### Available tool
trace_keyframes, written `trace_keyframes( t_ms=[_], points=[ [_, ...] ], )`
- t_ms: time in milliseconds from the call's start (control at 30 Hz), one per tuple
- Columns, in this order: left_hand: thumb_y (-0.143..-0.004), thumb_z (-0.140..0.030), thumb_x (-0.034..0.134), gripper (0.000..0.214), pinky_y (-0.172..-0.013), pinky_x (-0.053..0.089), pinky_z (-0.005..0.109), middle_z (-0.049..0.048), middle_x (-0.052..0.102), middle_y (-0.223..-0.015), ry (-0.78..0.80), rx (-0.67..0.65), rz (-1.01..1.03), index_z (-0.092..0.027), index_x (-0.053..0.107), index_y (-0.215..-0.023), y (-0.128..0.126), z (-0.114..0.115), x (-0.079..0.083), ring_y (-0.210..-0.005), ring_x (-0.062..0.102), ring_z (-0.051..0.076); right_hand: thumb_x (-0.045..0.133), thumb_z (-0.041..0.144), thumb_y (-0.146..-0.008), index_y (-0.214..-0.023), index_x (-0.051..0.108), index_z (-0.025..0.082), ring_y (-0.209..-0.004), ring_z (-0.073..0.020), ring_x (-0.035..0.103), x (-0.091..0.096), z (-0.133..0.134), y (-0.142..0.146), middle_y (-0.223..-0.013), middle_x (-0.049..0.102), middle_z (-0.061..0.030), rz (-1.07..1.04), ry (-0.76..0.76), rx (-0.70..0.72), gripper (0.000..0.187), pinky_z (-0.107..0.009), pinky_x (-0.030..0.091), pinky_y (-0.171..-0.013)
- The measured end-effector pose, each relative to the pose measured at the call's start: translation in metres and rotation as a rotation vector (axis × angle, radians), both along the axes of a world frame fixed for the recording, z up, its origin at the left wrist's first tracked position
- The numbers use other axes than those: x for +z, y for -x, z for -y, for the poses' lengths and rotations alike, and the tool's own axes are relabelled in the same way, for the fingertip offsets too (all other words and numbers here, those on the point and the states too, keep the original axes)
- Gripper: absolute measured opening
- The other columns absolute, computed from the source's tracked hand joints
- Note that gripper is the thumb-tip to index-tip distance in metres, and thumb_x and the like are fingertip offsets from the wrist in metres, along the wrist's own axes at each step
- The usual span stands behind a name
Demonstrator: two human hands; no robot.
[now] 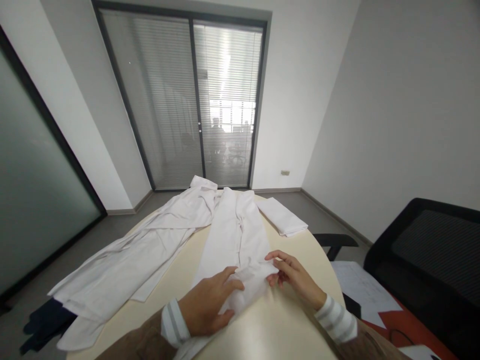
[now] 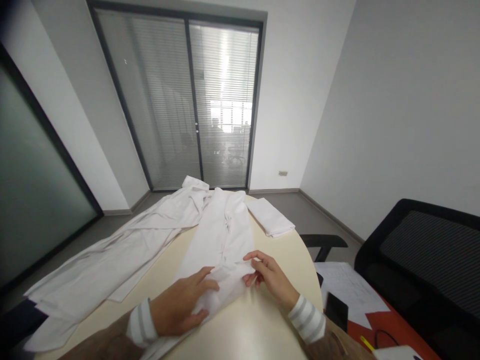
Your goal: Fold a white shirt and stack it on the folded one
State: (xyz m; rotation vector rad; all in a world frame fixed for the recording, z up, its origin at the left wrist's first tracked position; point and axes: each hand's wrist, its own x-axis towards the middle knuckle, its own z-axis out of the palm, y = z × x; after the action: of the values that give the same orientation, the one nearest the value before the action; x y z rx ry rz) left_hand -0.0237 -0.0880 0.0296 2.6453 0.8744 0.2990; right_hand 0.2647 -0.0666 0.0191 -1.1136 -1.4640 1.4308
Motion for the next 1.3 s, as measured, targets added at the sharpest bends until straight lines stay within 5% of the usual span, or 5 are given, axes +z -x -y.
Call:
trace_keyframes(
  t_ms=[367, 667, 900, 1133, 1300],
  points=[
    [-0.065, -0.021, 0.066, 0.091, -0.108, 0.039, 0.056, 0.0195, 0.020, -0.159, -0.006, 0.135, -0.234, -0.023, 0.025, -0.145, -0.001, 0.021, 0.008, -0.139, 0.034, 0.040, 0.056, 0.019, -0.091, -0.104, 0.067, 0.023, -0.083, -0.0192, 0.057, 0.020, 0.009, 0.005, -0.089, 0.059, -0.0063, 0.564, -0.984, 0.052, 0.017, -0.030, 0.047, -0.070],
    [-0.072, -0.009, 0.050, 0.056, -0.089, 0.050, 0.034, 0.0060, 0.064, -0.118, -0.040, 0.076, 0.022, -0.026, 0.045, -0.125, 0.019, 0.011, 0.037, -0.100, 0.064, 0.022, 0.055, 0.018, -0.087, -0.089, 0.058, 0.023, -0.118, -0.0304, 0.052, 0.031, 0.005, 0.004, -0.126, 0.058, -0.0144, 0.584, -1.159, -0.051, 0.005, -0.049, 0.044, -0.097],
    [-0.067, -0.043, 0.080, 0.052, -0.068, 0.046, 0.028, -0.0005, 0.069, -0.096, 0.163, -0.042, -0.133, -0.026, 0.054, -0.109, 0.008, 0.024, 0.046, -0.078, 0.067, 0.022, 0.066, 0.035, -0.089, -0.070, 0.057, 0.023, -0.083, -0.0200, 0.064, 0.044, 0.016, 0.012, -0.083, 0.069, -0.0076, 0.303, -1.025, 0.332, 0.025, -0.034, 0.050, -0.074],
    [-0.082, -0.017, 0.067, 0.030, -0.068, 0.045, 0.027, -0.0007, 0.071, -0.099, 0.127, -0.234, -0.202, -0.025, 0.051, -0.107, -0.018, 0.032, 0.022, -0.084, 0.069, 0.021, 0.067, 0.058, -0.084, -0.053, 0.042, 0.021, -0.060, -0.0125, 0.055, 0.039, 0.024, 0.016, -0.070, 0.067, -0.0052, 0.140, -0.645, 0.475, 0.054, -0.027, 0.041, -0.057],
    [-0.084, -0.037, 0.070, 0.037, -0.068, 0.048, 0.030, -0.0001, 0.069, -0.099, 0.101, -0.157, -0.197, -0.025, 0.049, -0.112, -0.029, 0.031, 0.017, -0.082, 0.069, 0.023, 0.048, 0.064, -0.093, -0.069, 0.059, 0.017, -0.059, -0.0128, 0.054, 0.030, 0.001, 0.005, -0.066, 0.062, -0.0038, 0.266, -0.402, 0.497, 0.054, -0.025, 0.040, -0.056]
  ],
)
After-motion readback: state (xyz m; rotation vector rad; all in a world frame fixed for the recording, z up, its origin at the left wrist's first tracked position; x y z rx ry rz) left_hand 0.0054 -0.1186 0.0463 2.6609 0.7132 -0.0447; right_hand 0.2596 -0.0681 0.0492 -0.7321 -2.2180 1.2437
